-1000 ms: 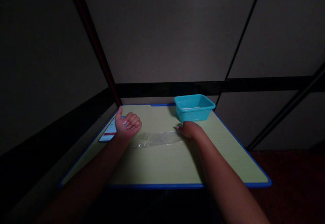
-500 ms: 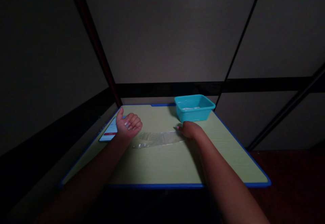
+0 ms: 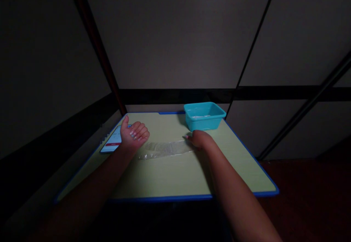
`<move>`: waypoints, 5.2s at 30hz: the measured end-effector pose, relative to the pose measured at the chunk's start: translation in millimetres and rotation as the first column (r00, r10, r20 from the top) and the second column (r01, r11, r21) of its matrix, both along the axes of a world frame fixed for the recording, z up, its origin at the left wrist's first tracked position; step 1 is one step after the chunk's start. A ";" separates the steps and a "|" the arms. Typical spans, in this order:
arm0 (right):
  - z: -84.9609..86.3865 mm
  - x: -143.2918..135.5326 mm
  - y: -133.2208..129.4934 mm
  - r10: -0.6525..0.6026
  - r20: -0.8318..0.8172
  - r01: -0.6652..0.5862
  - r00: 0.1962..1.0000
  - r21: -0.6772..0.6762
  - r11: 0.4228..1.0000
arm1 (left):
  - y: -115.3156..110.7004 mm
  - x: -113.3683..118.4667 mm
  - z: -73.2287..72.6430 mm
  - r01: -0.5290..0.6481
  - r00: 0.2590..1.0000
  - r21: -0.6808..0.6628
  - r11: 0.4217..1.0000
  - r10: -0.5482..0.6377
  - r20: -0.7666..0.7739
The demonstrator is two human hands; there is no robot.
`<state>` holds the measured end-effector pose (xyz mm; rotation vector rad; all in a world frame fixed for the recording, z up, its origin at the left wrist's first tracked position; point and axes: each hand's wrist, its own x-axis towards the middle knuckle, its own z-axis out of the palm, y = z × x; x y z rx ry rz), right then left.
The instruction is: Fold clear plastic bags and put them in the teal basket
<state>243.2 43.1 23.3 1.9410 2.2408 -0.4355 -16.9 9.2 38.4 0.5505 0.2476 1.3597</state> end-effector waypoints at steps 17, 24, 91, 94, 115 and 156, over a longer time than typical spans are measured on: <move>-1.9 0.5 2.4 0.006 -0.004 -0.006 1.000 -0.022 1.000 | 1.6 2.4 -0.3 -0.060 0.998 -0.004 0.998 0.060 -0.006; -2.6 0.3 2.7 0.013 0.011 -0.013 1.000 -0.015 1.000 | 3.6 1.0 -2.8 -0.097 0.994 -0.018 0.995 0.096 -0.050; -4.3 -1.7 1.4 -0.015 0.040 0.015 0.999 0.017 1.000 | -0.8 40.4 -44.0 0.528 -0.144 0.641 0.557 0.802 -0.579; -2.4 -2.1 0.2 -0.022 0.034 0.022 0.999 0.015 1.000 | 1.0 41.7 -47.6 0.523 -0.159 0.636 0.567 0.798 -0.581; 0.9 -3.5 -1.5 -0.037 0.013 0.037 0.999 0.004 0.999 | 4.8 37.1 -53.3 0.522 -0.176 0.589 0.617 0.753 -0.633; -7.9 -2.0 3.6 -0.026 0.015 0.025 1.000 0.077 0.997 | -0.3 37.8 -49.3 0.583 -0.257 0.542 0.605 0.771 -0.583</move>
